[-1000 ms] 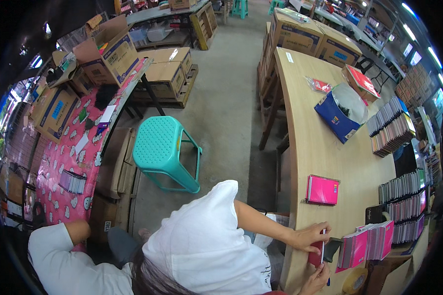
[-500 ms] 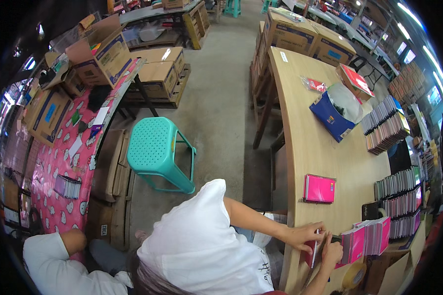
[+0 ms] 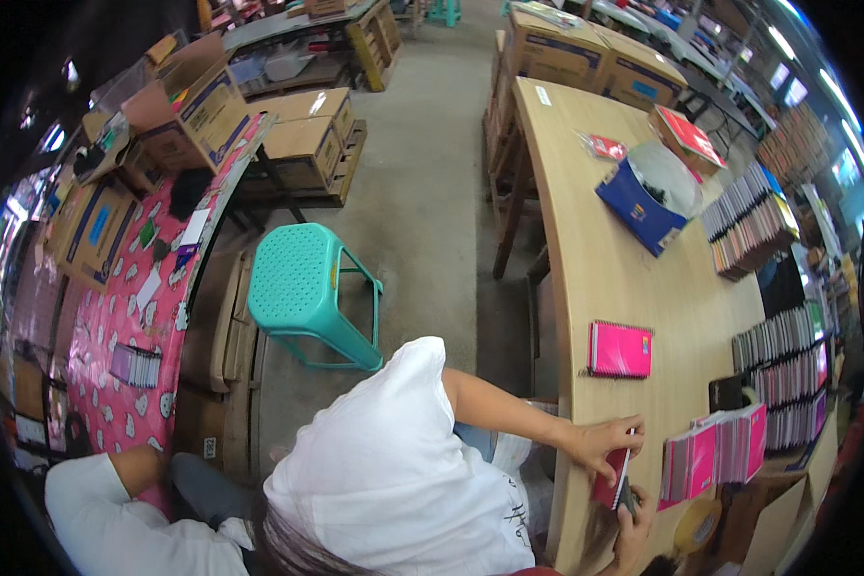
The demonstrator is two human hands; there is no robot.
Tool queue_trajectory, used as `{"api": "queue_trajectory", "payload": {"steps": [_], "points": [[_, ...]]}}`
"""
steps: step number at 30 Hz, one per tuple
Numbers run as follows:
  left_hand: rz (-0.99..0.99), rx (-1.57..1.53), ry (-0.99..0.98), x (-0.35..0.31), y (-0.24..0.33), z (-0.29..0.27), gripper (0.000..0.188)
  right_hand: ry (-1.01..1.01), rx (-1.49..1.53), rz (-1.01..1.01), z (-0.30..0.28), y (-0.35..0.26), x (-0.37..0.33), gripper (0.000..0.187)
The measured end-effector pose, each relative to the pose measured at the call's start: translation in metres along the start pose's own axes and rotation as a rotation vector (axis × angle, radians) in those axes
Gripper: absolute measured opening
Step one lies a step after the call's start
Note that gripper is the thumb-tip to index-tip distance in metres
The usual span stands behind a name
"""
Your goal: The person finishes spiral-bound notebooks by using a green cloth to smooth the metal binding, then uses a blue tool to crimp the ends of the spiral wire. The notebooks are handled one at a time and placed back onto a stack after each is finished.
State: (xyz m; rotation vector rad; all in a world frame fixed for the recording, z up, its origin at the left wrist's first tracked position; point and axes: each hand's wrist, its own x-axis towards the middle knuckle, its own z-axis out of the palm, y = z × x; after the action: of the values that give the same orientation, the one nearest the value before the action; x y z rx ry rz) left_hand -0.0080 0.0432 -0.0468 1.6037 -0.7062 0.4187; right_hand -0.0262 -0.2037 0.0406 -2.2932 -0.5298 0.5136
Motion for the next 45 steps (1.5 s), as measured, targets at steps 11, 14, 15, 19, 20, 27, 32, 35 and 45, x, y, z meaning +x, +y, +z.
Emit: {"api": "queue_trajectory", "payload": {"steps": [11, 14, 15, 19, 20, 27, 32, 35, 45], "points": [[0.006, 0.080, -0.051, 0.013, -0.005, 0.025, 0.061, 0.248, 0.170, 0.018, 0.009, 0.027, -0.019, 0.073], [-0.040, 0.042, -0.096, 0.016, -0.007, 0.033, 0.064, 0.218, 0.711, -0.089, 0.009, 0.035, -0.022, 0.066], [-0.078, 0.034, -0.097, 0.016, -0.007, 0.036, 0.065, 0.199, 0.484, -0.081, 0.007, 0.032, -0.019, 0.064], [-0.158, -0.050, -0.120, 0.009, -0.014, 0.042, 0.065, 0.170, 1.172, -0.236, 0.013, 0.023, -0.021, 0.057], [-0.152, -0.050, -0.125, 0.007, -0.017, 0.042, 0.065, 0.150, 1.034, -0.276, 0.011, 0.025, -0.021, 0.053], [-0.436, -0.540, -0.238, 0.014, -0.033, 0.005, 0.048, 0.137, 0.946, -0.150, 0.013, 0.018, -0.007, 0.043], [-0.474, -0.684, -0.267, 0.025, -0.023, 0.002, 0.046, 0.126, 1.031, -0.180, 0.013, 0.020, 0.003, 0.046], [-0.491, -0.706, -0.247, 0.025, -0.024, 0.004, 0.048, 0.268, 0.180, -0.158, 0.018, 0.026, 0.022, 0.042], [-0.520, -0.773, -0.144, 0.021, -0.024, -0.003, 0.057, 0.499, -0.045, -0.131, 0.007, 0.034, 0.008, 0.045]]}}
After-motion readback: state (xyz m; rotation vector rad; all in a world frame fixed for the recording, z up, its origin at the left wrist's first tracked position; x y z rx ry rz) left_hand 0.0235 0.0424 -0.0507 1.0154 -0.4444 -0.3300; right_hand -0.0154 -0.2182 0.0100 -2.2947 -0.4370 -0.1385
